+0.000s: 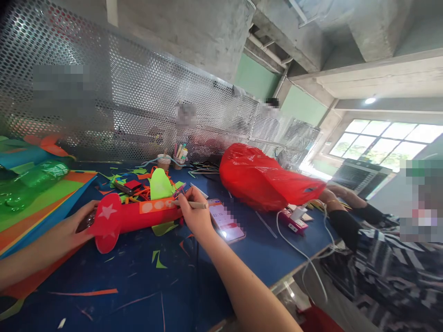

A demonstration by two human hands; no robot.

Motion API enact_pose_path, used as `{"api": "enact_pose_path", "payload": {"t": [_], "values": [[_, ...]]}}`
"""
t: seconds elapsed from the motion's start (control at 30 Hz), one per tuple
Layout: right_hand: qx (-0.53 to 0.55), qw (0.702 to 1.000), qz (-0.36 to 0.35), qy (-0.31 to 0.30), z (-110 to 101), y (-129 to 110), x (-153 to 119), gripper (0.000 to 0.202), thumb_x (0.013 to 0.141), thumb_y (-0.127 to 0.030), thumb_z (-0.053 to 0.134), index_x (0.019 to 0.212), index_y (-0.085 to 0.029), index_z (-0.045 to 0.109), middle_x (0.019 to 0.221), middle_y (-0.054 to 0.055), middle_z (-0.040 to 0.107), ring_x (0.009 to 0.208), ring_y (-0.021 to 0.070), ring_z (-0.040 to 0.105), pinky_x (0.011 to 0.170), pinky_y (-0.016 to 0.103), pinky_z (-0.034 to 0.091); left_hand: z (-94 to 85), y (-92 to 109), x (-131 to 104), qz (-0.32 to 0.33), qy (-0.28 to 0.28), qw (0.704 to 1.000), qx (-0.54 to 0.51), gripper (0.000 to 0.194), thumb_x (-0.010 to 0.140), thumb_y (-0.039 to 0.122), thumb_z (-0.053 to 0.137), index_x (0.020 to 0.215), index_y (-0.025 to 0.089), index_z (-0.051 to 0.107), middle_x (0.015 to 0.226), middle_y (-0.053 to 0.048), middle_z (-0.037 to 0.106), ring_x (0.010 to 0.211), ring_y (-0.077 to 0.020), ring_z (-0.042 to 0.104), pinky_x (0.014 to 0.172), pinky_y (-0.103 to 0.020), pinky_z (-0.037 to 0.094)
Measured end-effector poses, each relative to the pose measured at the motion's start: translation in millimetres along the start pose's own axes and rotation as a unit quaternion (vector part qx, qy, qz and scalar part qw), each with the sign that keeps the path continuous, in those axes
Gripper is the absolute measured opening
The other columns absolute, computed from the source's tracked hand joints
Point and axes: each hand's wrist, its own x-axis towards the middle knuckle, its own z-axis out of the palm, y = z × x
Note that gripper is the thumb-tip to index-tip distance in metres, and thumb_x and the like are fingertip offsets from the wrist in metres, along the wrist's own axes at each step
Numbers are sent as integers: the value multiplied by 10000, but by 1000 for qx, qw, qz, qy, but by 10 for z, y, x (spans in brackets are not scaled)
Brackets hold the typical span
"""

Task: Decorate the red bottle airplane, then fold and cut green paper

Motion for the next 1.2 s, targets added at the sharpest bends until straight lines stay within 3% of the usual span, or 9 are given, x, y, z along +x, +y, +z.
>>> {"api": "enact_pose_path", "payload": {"t": [0.23,0.37,0.5,0.77,0.93,1.07,1.2], "values": [[6,1000,-2,-18,17,-8,-2,263,827,-378,580,656,-254,424,569,-47,494,559,150,475,555,278,352,3,92,-36,-2,23,998,-64,655,812,580,502,1351,208,475,1417,-133,609,1251,-328,615,1021,-433,491],[1,1000,-5,-22,18,-5,-4,262,828,-394,571,663,-255,424,575,-45,493,560,150,462,559,282,351,3,100,-20,-9,-24,998,-65,670,782,585,538,1321,194,472,1394,-152,617,1221,-327,629,1011,-437,500],[-17,999,-7,-26,18,-4,-6,266,823,-405,566,657,-255,420,572,-48,467,547,145,424,548,282,330,10,59,1,-6,0,997,-75,704,775,597,519,1329,167,450,1419,-184,588,1263,-331,600,1048,-441,472],[-7,999,4,-31,19,-6,-5,265,817,-399,582,661,-254,425,571,-47,481,553,148,446,546,275,334,-43,126,-26,-15,-27,998,-49,676,783,596,511,1325,193,468,1413,-158,604,1230,-336,621,1015,-440,498],[-11,1000,1,-21,15,-11,-7,257,808,-372,571,647,-250,411,561,-48,468,547,143,420,537,271,328,12,140,-60,-5,8,997,-71,642,827,562,488,1350,195,421,1432,-169,575,1283,-338,581,1067,-455,450],[-19,1000,-3,-24,6,-26,-9,251,804,-363,567,643,-248,413,561,-51,450,547,139,409,537,267,321,28,102,-42,-15,-11,998,-67,678,797,584,529,1359,219,432,1433,-158,584,1298,-359,566,1085,-485,430],[-12,1000,9,-25,6,-43,-10,236,799,-349,557,645,-252,407,568,-45,477,561,146,438,550,272,338,22,80,-25,-10,7,997,-75,680,803,587,524,1356,202,430,1416,-165,594,1284,-347,581,1064,-459,455]]}}
